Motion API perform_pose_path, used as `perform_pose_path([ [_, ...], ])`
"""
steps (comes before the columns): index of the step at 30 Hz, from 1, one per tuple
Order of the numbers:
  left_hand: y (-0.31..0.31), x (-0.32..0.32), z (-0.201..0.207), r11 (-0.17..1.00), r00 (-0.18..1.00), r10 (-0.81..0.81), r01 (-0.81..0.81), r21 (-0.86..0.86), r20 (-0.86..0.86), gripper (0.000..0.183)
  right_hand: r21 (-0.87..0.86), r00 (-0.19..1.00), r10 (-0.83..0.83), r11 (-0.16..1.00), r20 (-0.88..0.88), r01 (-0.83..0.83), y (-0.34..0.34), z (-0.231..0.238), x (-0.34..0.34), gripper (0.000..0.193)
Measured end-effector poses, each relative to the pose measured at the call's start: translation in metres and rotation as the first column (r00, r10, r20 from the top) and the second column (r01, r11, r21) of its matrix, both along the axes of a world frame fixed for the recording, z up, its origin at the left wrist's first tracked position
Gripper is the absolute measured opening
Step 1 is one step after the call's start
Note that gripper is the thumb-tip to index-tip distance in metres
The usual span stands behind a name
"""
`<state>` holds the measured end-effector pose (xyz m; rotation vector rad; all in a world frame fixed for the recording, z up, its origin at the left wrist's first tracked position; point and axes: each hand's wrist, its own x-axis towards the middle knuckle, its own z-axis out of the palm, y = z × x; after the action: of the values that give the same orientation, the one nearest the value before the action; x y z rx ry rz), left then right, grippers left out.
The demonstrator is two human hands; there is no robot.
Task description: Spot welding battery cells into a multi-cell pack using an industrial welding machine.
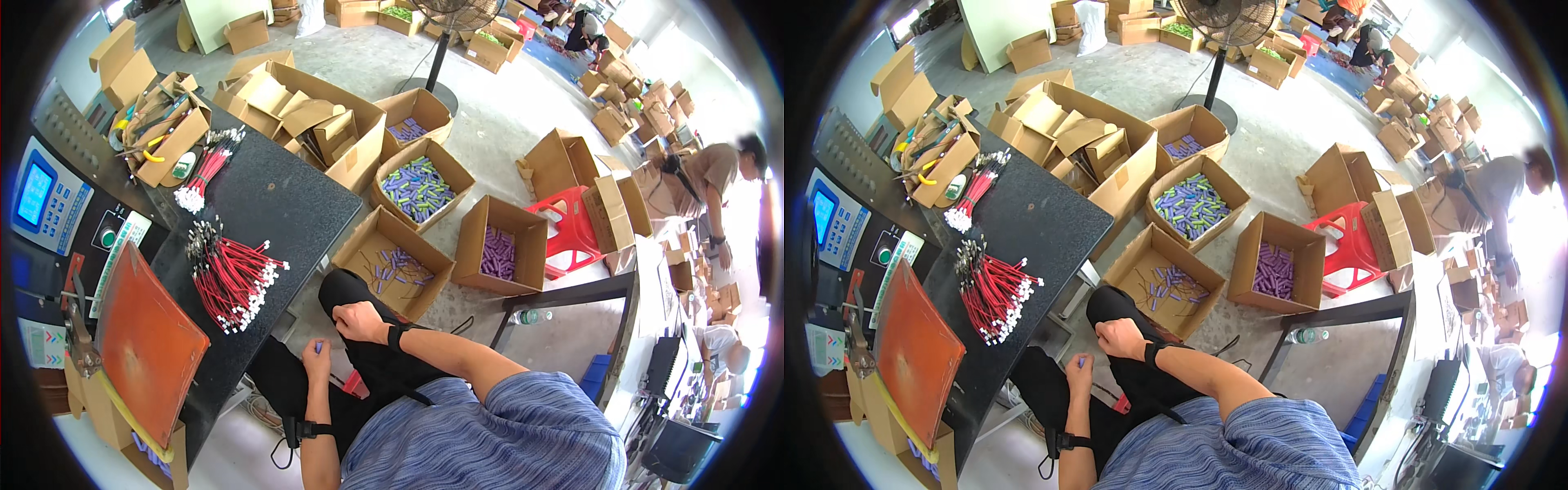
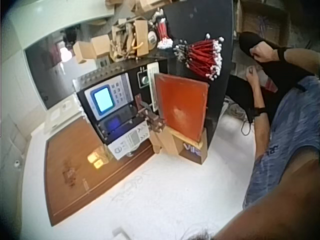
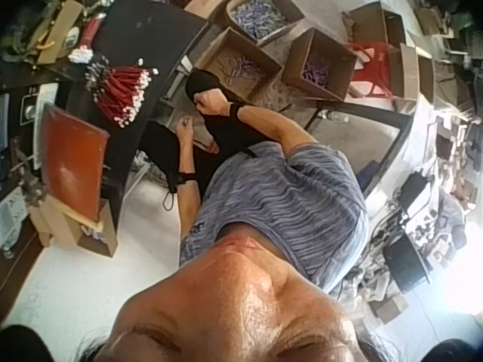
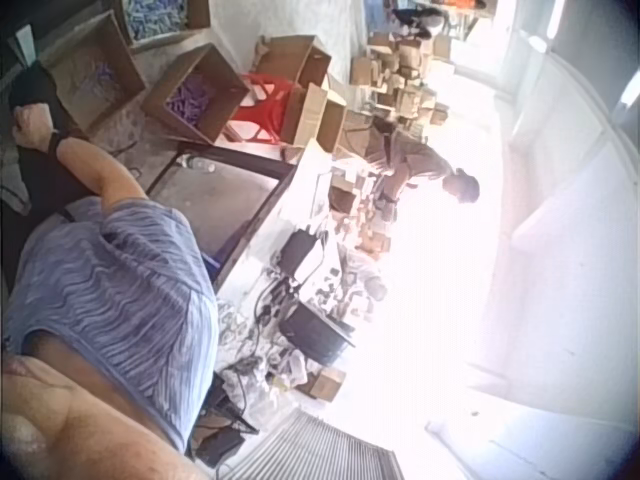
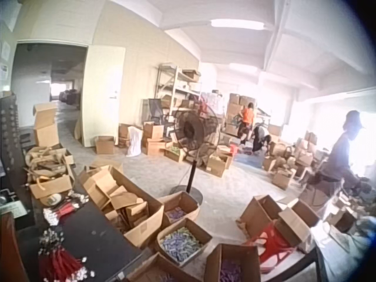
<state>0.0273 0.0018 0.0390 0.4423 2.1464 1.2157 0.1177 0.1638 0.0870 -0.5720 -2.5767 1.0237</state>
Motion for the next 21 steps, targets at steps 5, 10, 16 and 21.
perform_pose_path([
  [5,0.000,0.000,0.003,1.000,1.000,0.000,0.000,0.019,-0.016,0.017,0.004,1.000,0.006,1.000,0.025,-0.006,-0.001,0.000,-0.001,0.009],
  [10,0.002,0.001,0.008,1.000,1.000,0.002,-0.002,0.028,0.001,0.016,0.011,1.000,0.002,1.000,0.031,-0.003,0.000,0.000,0.000,0.009],
  [16,0.002,0.000,0.010,0.998,0.999,0.037,-0.038,0.040,0.035,0.014,0.005,1.000,0.009,1.000,0.020,-0.009,-0.001,-0.001,-0.003,0.009],
  [21,0.009,0.004,0.063,0.991,0.958,-0.030,-0.008,0.131,0.287,0.018,-0.005,0.999,-0.003,1.000,0.048,0.003,0.001,-0.001,0.002,0.009],
])
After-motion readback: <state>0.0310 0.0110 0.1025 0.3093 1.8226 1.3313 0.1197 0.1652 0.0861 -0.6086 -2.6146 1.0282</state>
